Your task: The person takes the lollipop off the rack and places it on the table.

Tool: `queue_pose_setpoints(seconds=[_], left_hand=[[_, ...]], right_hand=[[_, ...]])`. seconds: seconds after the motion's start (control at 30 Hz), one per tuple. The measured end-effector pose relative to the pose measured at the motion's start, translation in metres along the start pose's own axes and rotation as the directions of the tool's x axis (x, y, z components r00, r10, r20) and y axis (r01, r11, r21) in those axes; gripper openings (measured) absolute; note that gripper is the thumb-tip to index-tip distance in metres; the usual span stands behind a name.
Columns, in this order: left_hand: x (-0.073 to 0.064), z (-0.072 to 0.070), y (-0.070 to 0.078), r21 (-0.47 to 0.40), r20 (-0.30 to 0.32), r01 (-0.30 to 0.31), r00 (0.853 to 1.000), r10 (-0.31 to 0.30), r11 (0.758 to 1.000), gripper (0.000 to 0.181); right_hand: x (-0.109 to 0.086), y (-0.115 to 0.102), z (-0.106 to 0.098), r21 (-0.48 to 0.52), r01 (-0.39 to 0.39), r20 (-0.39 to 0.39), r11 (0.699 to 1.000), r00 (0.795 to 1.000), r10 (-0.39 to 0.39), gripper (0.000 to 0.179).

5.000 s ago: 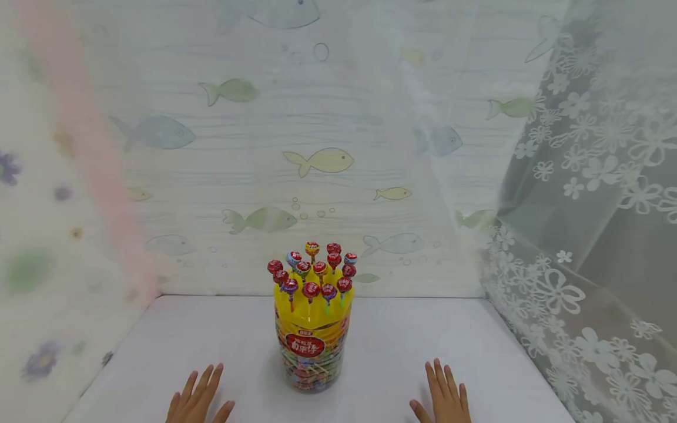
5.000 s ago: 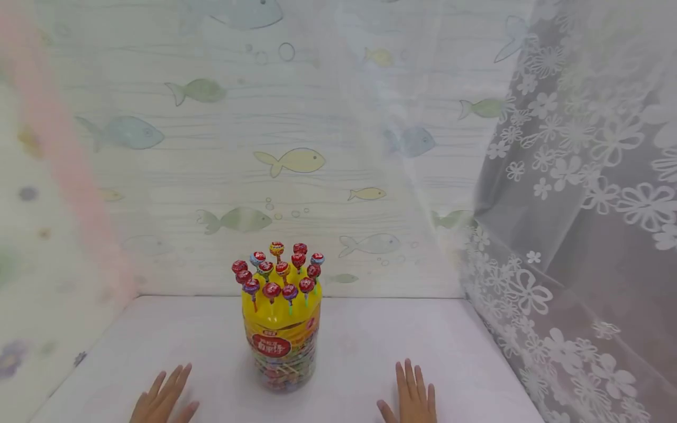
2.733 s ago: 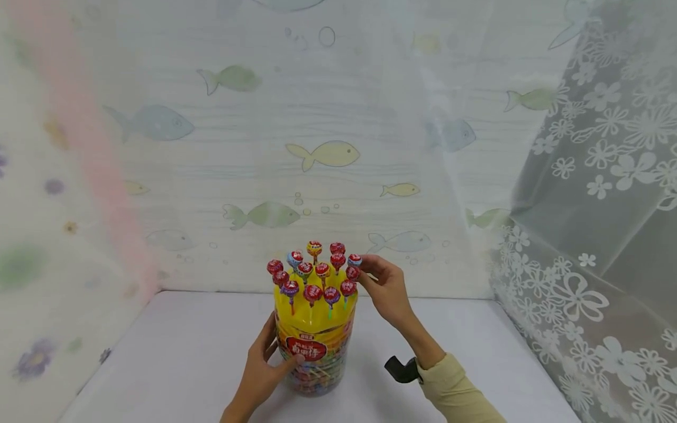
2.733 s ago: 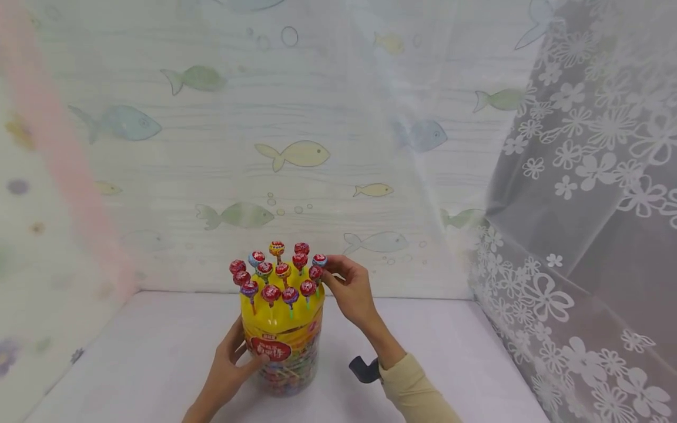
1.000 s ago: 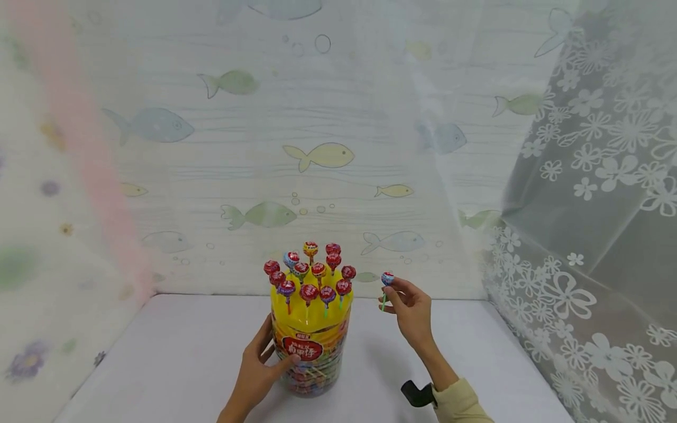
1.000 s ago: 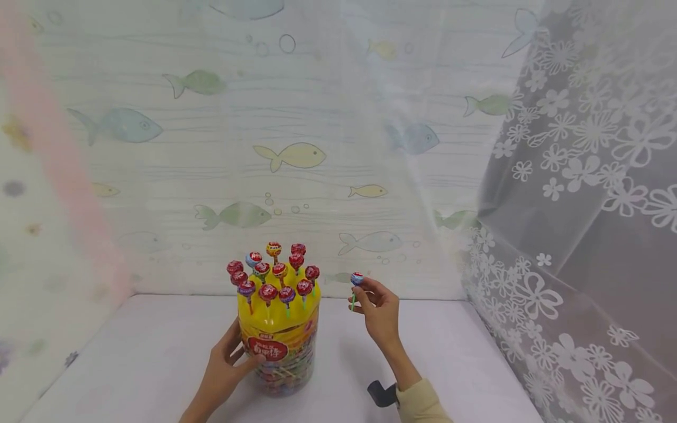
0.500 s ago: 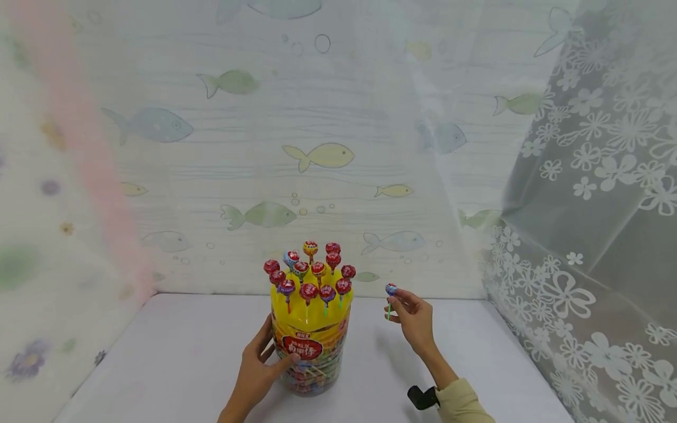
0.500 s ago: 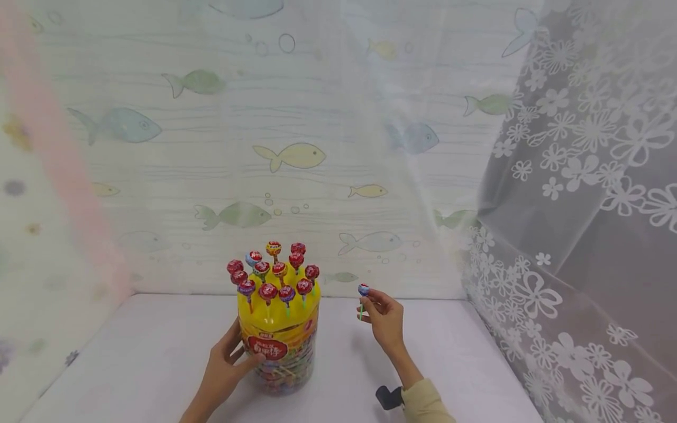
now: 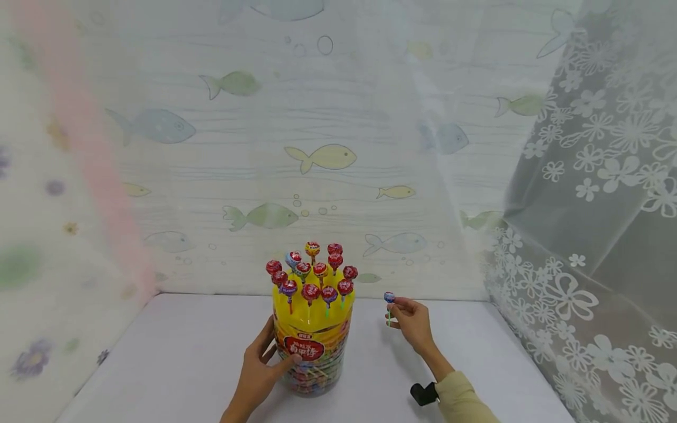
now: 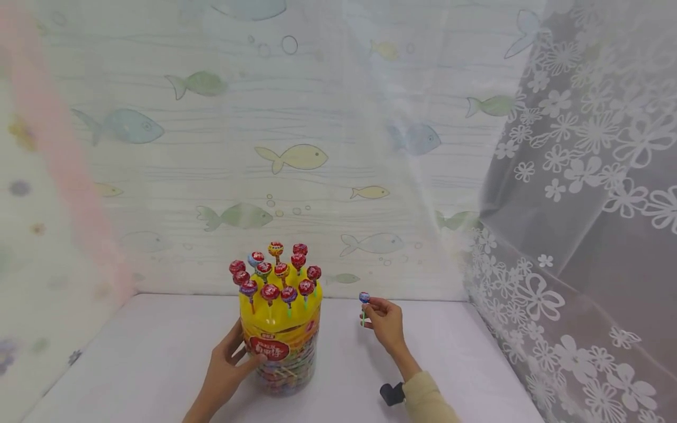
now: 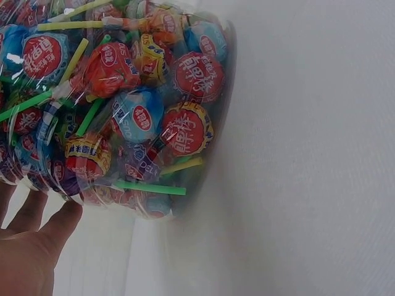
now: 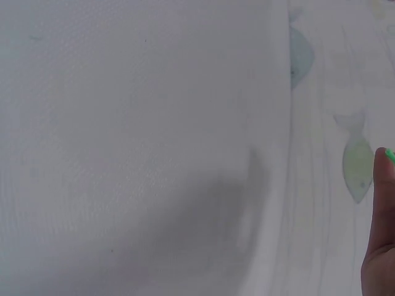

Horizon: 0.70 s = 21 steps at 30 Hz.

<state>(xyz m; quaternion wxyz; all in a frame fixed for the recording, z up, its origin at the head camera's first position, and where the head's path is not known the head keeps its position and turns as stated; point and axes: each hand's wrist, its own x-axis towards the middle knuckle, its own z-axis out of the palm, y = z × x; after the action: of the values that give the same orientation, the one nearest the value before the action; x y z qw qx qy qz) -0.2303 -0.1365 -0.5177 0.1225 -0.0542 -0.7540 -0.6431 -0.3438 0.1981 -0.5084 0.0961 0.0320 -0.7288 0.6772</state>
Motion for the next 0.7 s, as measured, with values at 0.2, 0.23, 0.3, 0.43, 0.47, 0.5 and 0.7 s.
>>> queue_pose_setpoints(seconds=[0.2,0.23,0.3,0.43,0.47,0.5,0.7], left_hand=[[0.001,0.000,0.000,0.003,0.002,0.012,1.000,-0.012,1.000,0.095],[0.001,0.000,0.000,0.004,0.002,0.014,1.000,-0.014,1.000,0.095],[0.001,0.000,0.000,0.007,0.002,0.020,1.000,-0.020,1.000,0.095],[0.001,0.000,0.001,0.009,-0.001,0.030,1.000,-0.030,1.000,0.095],[0.001,0.000,0.001,0.008,-0.001,0.030,1.000,-0.030,1.000,0.095],[0.001,0.000,0.001,0.007,-0.001,0.030,1.000,-0.030,1.000,0.095],[0.001,0.000,0.001,0.006,-0.005,0.022,1.000,-0.022,1.000,0.094]], right_hand=[[0.004,0.009,0.000,-0.055,-0.029,-0.006,0.998,1.000,0.028,0.026],[0.004,0.011,0.000,-0.061,-0.031,-0.007,0.998,1.000,0.030,0.027],[0.005,0.013,0.001,-0.069,-0.042,-0.009,0.997,0.999,0.041,0.027],[0.006,0.015,0.002,-0.079,-0.077,-0.014,0.994,0.997,0.076,0.025],[0.007,0.016,0.002,-0.083,-0.078,-0.012,0.993,0.997,0.078,0.024],[0.007,0.017,0.002,-0.085,-0.086,-0.013,0.993,0.996,0.085,0.024],[0.009,0.024,0.004,-0.173,-0.142,-0.009,0.975,0.990,0.142,0.023]])
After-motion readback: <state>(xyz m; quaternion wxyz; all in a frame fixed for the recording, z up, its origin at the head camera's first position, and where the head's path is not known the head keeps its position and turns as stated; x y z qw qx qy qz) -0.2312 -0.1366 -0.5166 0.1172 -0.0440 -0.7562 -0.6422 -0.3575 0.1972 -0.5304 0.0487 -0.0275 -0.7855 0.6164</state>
